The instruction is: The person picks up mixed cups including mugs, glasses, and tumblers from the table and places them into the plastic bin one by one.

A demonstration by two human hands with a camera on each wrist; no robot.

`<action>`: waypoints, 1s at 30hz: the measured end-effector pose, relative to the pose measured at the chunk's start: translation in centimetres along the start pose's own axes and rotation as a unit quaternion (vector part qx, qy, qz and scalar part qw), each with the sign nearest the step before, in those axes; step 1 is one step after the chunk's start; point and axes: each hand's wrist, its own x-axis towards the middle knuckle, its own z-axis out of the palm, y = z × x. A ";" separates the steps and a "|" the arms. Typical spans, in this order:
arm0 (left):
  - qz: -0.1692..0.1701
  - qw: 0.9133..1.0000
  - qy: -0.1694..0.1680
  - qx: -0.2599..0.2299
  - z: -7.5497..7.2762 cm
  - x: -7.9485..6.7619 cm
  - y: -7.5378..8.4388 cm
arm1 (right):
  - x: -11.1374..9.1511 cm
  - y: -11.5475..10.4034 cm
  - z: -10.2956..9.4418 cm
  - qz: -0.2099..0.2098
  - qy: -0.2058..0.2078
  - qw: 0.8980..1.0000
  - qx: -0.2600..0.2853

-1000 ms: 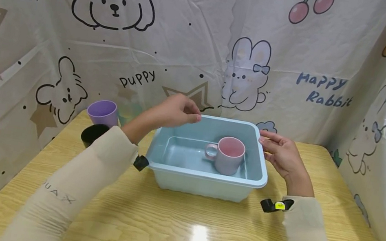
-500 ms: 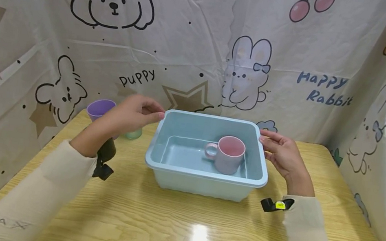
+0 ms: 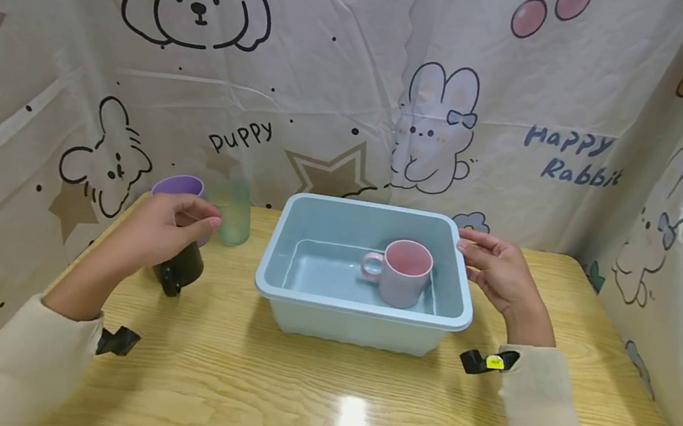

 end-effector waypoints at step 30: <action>-0.188 0.930 -0.146 -0.279 0.7 -2.8 -14.4 | 0.1 0.0 0.1 0.000 0.000 1.000 0.015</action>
